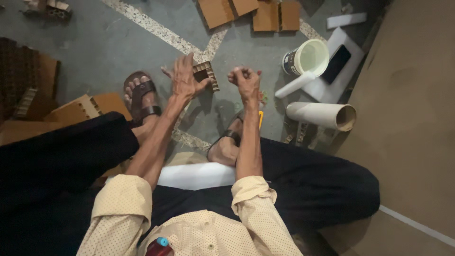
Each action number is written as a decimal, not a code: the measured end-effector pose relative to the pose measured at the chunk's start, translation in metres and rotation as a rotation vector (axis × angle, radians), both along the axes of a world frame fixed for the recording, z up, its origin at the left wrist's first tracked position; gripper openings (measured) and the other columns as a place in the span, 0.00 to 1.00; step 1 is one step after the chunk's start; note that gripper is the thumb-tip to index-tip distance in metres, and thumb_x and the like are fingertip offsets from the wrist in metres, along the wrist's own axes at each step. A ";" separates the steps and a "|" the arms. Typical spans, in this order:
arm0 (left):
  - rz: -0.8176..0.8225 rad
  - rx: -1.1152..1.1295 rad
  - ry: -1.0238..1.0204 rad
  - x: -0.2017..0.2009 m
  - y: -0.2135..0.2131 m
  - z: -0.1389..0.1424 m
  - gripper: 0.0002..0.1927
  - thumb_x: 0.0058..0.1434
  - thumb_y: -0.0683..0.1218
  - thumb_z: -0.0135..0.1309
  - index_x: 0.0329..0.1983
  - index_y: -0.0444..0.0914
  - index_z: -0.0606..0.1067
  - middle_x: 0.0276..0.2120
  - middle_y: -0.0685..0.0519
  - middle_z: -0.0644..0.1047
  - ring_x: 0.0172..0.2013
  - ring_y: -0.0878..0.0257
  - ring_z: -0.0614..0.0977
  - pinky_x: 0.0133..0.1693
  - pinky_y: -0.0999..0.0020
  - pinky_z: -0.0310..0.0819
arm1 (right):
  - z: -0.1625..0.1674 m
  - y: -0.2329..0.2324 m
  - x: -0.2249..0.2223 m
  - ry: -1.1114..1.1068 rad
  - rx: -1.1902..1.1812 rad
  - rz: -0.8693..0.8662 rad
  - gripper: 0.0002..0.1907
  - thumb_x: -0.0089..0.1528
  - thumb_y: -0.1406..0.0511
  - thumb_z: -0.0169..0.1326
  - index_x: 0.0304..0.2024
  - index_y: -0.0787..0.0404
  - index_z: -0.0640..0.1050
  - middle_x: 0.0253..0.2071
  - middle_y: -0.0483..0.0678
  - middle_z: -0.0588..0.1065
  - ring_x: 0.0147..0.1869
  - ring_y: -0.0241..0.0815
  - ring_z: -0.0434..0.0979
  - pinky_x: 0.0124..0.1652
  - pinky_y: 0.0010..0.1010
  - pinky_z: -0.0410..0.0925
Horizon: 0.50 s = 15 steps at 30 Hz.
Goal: The person sits on the floor and repeatedly applies a white substance from a cylindrical applicator onto small rectangular cardboard pieces. They then fold and interlock the pieces to form small box-like structures, placing finished units on the floor.
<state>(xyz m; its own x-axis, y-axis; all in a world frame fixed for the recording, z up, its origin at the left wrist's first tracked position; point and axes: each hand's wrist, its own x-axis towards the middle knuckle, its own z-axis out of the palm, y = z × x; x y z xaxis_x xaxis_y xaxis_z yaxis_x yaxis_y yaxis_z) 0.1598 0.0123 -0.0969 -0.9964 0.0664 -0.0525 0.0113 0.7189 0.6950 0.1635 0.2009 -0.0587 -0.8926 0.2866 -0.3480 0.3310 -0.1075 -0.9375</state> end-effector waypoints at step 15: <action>-0.336 0.597 -0.103 -0.041 -0.013 -0.002 0.06 0.63 0.44 0.64 0.40 0.38 0.80 0.31 0.55 0.82 0.32 0.66 0.81 0.36 0.69 0.80 | 0.006 -0.018 -0.001 0.211 -0.469 0.270 0.05 0.64 0.71 0.56 0.43 0.65 0.78 0.39 0.50 0.81 0.45 0.40 0.83 0.50 0.33 0.77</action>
